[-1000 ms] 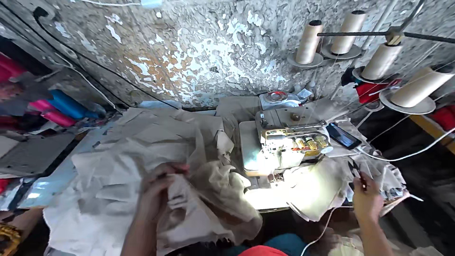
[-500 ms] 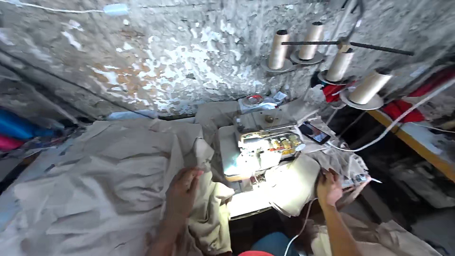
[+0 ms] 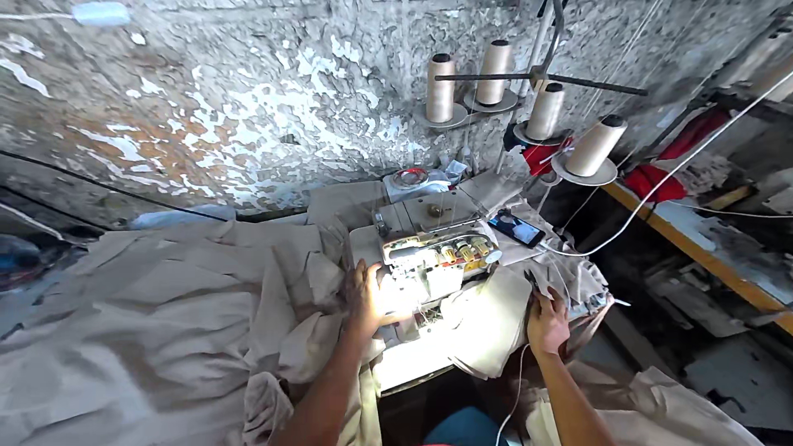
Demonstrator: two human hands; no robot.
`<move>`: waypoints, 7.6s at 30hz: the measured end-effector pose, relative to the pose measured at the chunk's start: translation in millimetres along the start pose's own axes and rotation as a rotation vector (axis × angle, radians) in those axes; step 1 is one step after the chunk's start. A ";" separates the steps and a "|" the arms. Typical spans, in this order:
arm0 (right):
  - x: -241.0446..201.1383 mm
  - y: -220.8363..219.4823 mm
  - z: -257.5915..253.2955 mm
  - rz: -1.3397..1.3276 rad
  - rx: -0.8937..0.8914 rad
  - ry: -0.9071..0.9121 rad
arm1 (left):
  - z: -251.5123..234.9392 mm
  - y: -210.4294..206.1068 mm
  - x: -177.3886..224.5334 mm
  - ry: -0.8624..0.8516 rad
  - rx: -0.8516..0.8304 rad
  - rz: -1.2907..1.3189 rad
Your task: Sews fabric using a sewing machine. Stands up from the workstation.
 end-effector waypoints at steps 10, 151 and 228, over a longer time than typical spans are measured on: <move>2.2 -2.3 1.6 -0.032 0.037 0.017 | -1.7 2.0 -5.5 -0.006 0.051 0.091; -247.9 73.4 67.5 0.274 -0.042 0.776 | -4.8 1.4 -4.0 0.011 0.042 0.072; -256.2 64.6 53.3 0.075 -0.305 0.578 | -6.3 2.6 -5.1 0.022 0.018 0.075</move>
Point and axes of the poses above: each hand's wrist, its own z-axis away from the middle knuckle, its own y-axis out of the back of the hand, x = y × z, the point moved 5 cm from there along -z, towards the middle knuckle, and after that the axes turned 15 degrees about z, right-handed, at the moved point
